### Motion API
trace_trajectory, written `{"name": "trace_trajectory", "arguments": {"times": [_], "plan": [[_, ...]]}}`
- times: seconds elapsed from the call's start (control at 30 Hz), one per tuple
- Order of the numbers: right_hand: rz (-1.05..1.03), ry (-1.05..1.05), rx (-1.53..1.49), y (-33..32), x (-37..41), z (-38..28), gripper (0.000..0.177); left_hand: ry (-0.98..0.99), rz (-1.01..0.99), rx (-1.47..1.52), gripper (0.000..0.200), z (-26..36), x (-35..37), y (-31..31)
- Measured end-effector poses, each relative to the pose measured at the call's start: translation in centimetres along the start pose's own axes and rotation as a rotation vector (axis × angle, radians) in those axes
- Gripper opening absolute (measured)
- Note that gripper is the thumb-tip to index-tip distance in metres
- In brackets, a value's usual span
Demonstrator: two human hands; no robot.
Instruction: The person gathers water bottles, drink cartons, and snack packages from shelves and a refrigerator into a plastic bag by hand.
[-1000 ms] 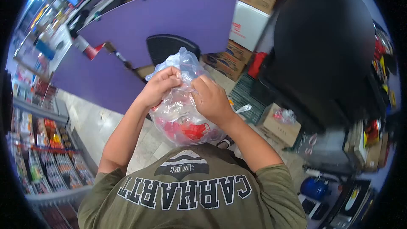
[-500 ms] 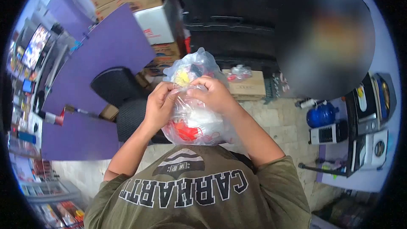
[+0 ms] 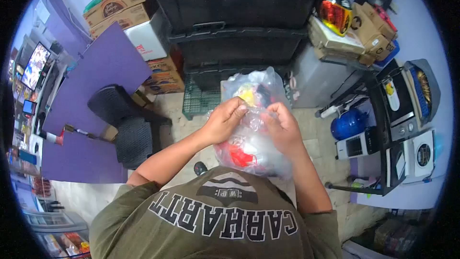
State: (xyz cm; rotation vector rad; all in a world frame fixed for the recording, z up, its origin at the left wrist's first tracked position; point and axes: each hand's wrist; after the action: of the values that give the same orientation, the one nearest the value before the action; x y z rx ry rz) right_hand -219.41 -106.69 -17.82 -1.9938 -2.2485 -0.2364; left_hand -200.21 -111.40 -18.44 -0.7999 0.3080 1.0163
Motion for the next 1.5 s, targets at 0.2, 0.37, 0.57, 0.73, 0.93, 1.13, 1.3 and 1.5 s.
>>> {"name": "trace_trajectory", "arguments": {"times": [0.2, 0.37, 0.57, 0.73, 0.93, 1.13, 1.3, 1.5], "plan": [[0.072, 0.134, -0.248, -2.8, -0.6, 1.5, 0.011, -0.186, -0.052, 0.226, 0.024, -0.8, -2.9, 3.8], [0.236, 0.138, -0.321, -3.4, -0.5, 0.5, 0.021, -0.382, -0.094, 0.314, 0.026, -2.4, -5.0, 5.9], [0.245, 0.061, -0.456, -4.7, -2.2, 3.8, 0.016, -0.583, 0.013, 0.684, 0.015, -1.6, -6.4, 6.2], [0.144, -0.038, -0.196, -5.1, -2.1, 3.5, 0.011, -0.535, 0.093, 0.703, 0.029, -2.0, -6.0, 6.2], [0.169, -0.060, 0.503, -4.6, -0.5, 0.9, 0.029, -0.582, 0.142, 0.866, 0.024, -1.4, -6.1, 5.7], [0.303, -0.143, 0.703, -4.0, 0.4, 1.6, 0.035, -0.584, 0.058, 0.898, 0.024, -3.6, -6.3, 6.1], [0.190, 0.068, 0.528, -4.5, -0.1, 2.3, 0.038, -0.419, -0.142, 0.763, 0.020, -2.2, -6.8, 5.7], [-0.012, 0.210, 0.080, -5.8, 1.6, 3.8, 0.029, 0.338, -0.563, -0.212, 0.038, 1.1, -7.3, 3.3]]}}
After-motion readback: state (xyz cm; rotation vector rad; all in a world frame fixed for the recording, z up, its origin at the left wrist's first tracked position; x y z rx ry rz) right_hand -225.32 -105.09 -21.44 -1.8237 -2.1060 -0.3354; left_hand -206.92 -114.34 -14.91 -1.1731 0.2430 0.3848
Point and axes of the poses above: each hand's wrist, its own x-axis away from the middle knuckle, its own y-axis out of the palm, z = x × y, and after that the axes turned 14 degrees about y, right-handed
